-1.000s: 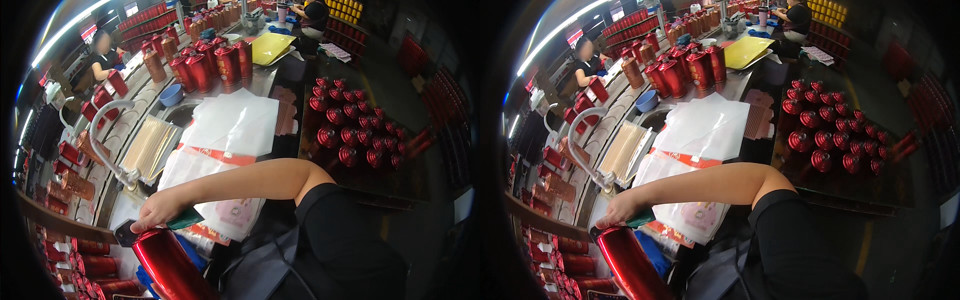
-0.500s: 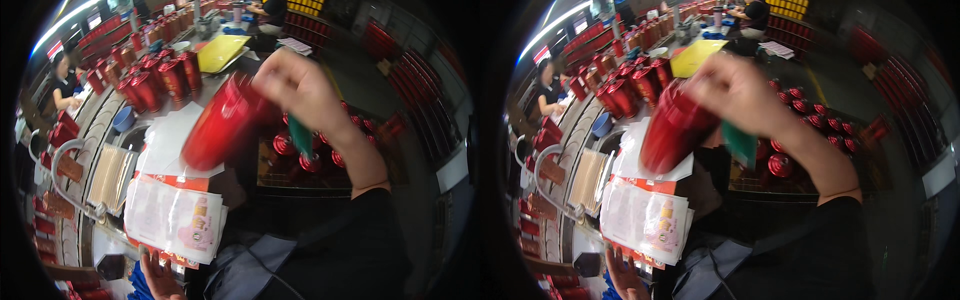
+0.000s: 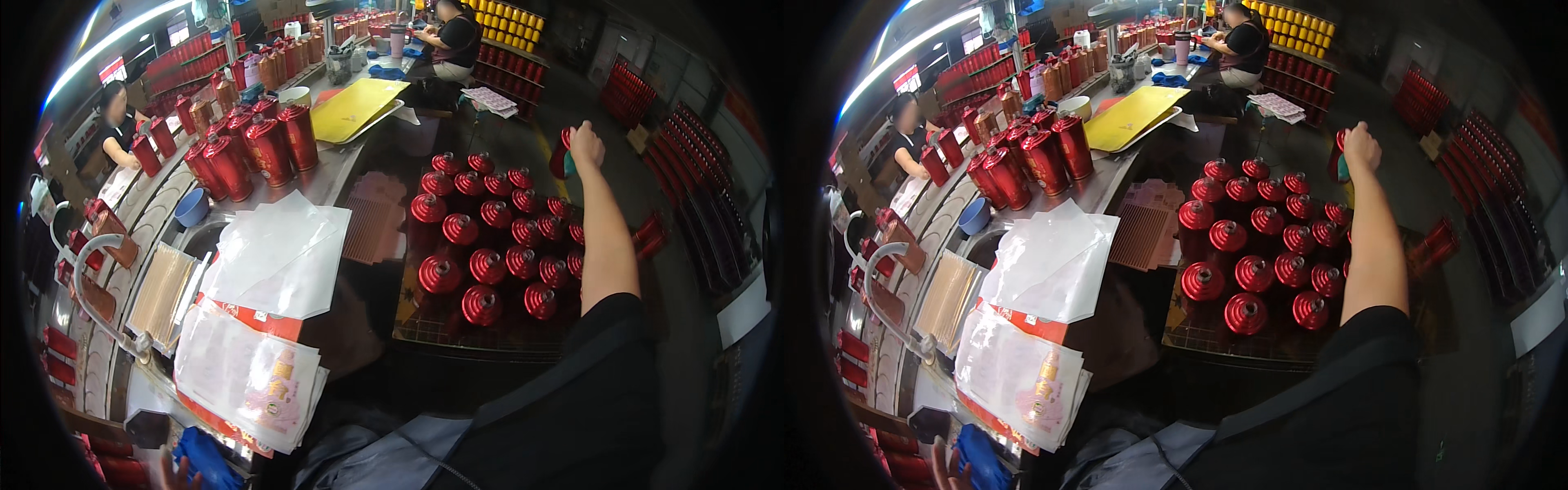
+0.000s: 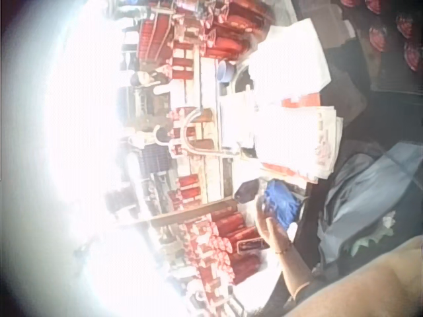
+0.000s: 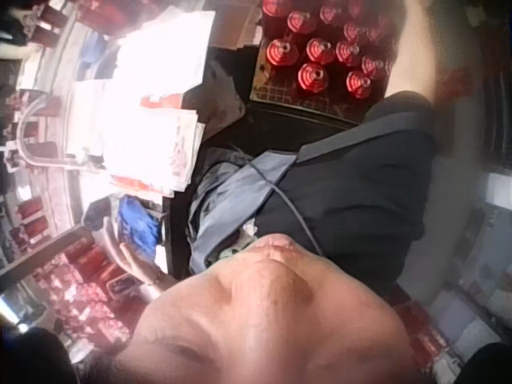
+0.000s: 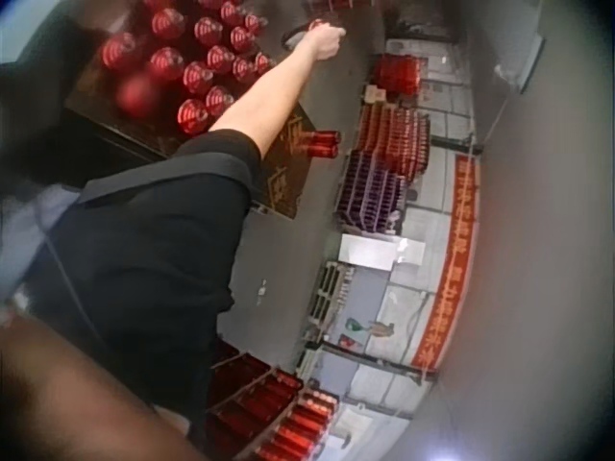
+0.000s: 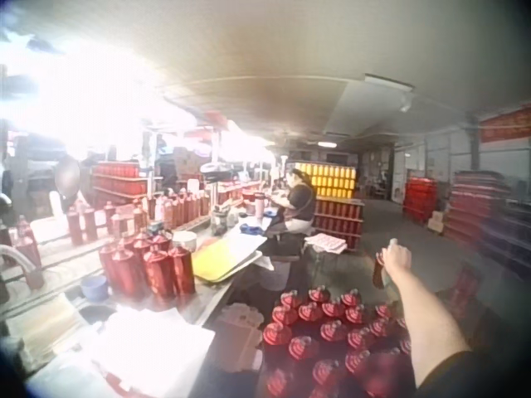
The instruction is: The person cleans a red cylindrical container using a green sponge and a blue cloth. They wipe the container's surface, rinse the sponge under a faucet, and place the cleaned container on a metal counter among many similar containers.
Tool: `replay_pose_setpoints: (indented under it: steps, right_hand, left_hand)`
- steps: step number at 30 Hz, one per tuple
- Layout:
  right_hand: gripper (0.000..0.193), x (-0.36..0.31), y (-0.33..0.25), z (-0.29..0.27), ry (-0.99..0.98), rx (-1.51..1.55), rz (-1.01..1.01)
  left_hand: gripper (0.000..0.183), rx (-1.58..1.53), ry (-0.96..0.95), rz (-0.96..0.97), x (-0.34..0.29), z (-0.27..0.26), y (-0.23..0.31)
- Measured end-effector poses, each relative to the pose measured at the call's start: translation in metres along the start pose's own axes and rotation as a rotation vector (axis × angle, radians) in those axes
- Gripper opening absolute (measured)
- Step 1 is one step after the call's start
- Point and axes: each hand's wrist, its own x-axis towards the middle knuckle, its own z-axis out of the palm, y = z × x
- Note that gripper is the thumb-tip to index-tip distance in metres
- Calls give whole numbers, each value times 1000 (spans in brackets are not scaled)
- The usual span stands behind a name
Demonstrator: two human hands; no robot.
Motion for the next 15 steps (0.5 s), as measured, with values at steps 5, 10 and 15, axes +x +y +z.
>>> replay_pose_setpoints:
  steps: [5, 10, 15]
  right_hand:
    - [40, -3, 23, 70, -143, -65, 68]
    - [42, -8, 25, 113, -257, -54, 89]
    - [36, -9, 36, 162, -434, -91, 139]
  left_hand:
    - [66, -73, 195, -92, -17, -34, -15]
    - [57, -132, 314, -11, -33, -51, -23]
    - [58, -144, 402, -48, -50, -61, -23]
